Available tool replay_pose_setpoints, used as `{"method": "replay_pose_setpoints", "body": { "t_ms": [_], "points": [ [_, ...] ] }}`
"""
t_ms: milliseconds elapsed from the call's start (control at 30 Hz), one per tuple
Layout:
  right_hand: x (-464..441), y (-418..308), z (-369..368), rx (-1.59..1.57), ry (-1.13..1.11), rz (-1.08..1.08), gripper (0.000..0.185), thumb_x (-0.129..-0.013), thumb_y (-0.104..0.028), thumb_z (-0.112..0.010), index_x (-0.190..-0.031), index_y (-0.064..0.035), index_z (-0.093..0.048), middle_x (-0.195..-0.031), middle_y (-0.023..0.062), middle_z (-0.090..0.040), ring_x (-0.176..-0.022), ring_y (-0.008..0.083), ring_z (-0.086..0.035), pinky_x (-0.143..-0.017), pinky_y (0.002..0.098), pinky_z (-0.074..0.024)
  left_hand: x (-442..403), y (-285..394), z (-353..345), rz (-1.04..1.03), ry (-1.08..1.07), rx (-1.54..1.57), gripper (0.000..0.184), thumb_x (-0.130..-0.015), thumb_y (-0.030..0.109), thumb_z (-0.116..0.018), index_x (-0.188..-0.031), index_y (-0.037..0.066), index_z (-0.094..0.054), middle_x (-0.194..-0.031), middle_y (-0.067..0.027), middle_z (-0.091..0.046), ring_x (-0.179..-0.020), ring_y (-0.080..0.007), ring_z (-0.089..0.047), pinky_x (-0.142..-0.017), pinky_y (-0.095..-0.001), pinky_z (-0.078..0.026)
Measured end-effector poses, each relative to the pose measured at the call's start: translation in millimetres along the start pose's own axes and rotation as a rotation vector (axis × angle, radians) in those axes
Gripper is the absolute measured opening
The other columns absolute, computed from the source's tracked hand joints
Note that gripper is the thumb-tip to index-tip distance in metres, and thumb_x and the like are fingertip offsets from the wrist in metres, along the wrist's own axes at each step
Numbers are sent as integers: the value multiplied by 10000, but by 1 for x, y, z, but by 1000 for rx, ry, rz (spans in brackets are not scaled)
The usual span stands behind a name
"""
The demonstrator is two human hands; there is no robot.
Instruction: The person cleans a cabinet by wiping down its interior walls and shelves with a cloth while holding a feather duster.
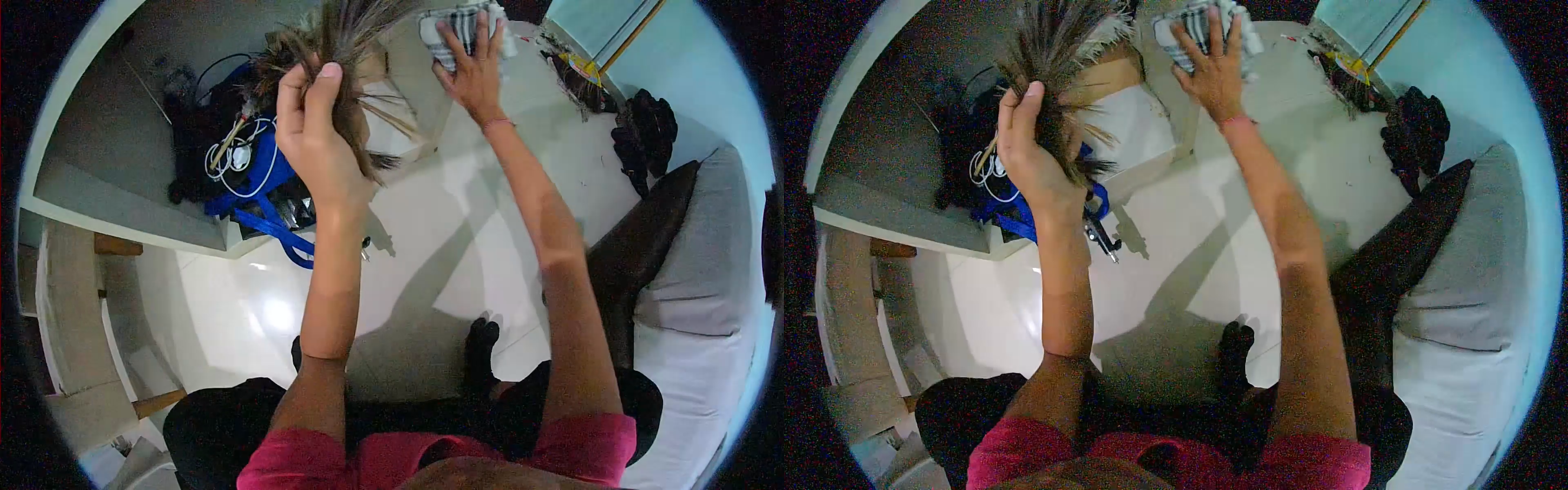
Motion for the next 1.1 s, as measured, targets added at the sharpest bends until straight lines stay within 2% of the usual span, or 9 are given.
{"method": "replay_pose_setpoints", "body": {
  "t_ms": [33,133,333,600,667,733,800,967,1100],
  "points": [
    [5,-1,-8,-193,-2,-101,714,-690,-284,-715,-1336,-322,-415,-1480,268,-51,-1322,488,-174,-1071,550,-222,-3,-2,3,-28,-15,-1,112,-836,98,-609,-923,29,-592,-821,15,-569,-704,-49,-502,-600,-175,-392],
    [39,-17,-25,-157,-25,-317,640,-790,-247,-649,-1369,-228,-378,-1472,294,-3,-1319,498,-176,-1062,460,-282,-10,-9,4,-29,-34,57,109,-837,97,-604,-920,28,-590,-833,9,-573,-727,-57,-512,-632,-187,-401],
    [144,-26,-60,-325,-337,-571,691,-800,-82,-590,-1390,-323,-323,-1492,245,7,-1337,477,-160,-1071,457,-286,3,-4,-13,26,12,11,125,-838,96,-598,-921,3,-590,-856,-7,-579,-783,-75,-498,-732,-203,-395],
    [13,-20,-33,101,32,-320,650,-780,-79,-554,-1386,-223,-369,-1501,223,-37,-1335,484,-150,-1064,569,-181,-11,2,9,-7,-7,-12,128,-840,85,-600,-918,-15,-593,-893,-13,-591,-806,-79,-498,-757,-202,-398],
    [-10,-27,-30,433,-35,-39,583,-804,-123,-525,-1367,-198,-398,-1495,173,-163,-1325,472,-190,-1039,599,-197,-15,5,13,-103,2,-88,189,-819,161,-608,-968,49,-578,-755,8,-564,-523,-68,-486,-400,-198,-316],
    [-8,-48,-24,572,-47,132,480,-868,-126,-498,-1342,-103,-423,-1395,145,-376,-1236,384,-368,-1037,527,-279,-19,3,16,-96,-10,-114,201,-812,157,-622,-979,54,-582,-775,15,-571,-533,-58,-489,-407,-188,-332],
    [-11,-54,-12,-739,-53,-293,412,-917,-207,-472,-1309,-81,-457,-1291,137,-490,-1125,277,-489,-973,412,-390,-17,2,10,-94,6,-41,171,-812,149,-630,-957,69,-588,-746,29,-565,-511,-47,-472,-409,-180,-343],
    [61,-48,-50,-666,-158,-208,377,-944,-177,-458,-1297,-45,-441,-1153,103,-567,-1080,220,-530,-877,283,-456,-14,9,2,-26,-47,39,136,-819,148,-630,-928,76,-595,-732,49,-558,-522,-24,-460,-403,-176,-343],
    [42,-39,-50,456,-351,153,288,-894,-166,-484,-1166,-168,-581,-1286,47,-495,-1331,185,-307,-983,530,-354,-18,11,16,-80,5,-31,110,-824,148,-620,-907,84,-590,-693,54,-545,-475,-24,-433,-395,-176,-333]
  ]
}}
Point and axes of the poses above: each hand's wrist, its own x-axis away from the middle knuckle, its own z-axis out of the back of the hand, y = z × x, the point moved 6 cm from there along -x, towards the middle knuckle
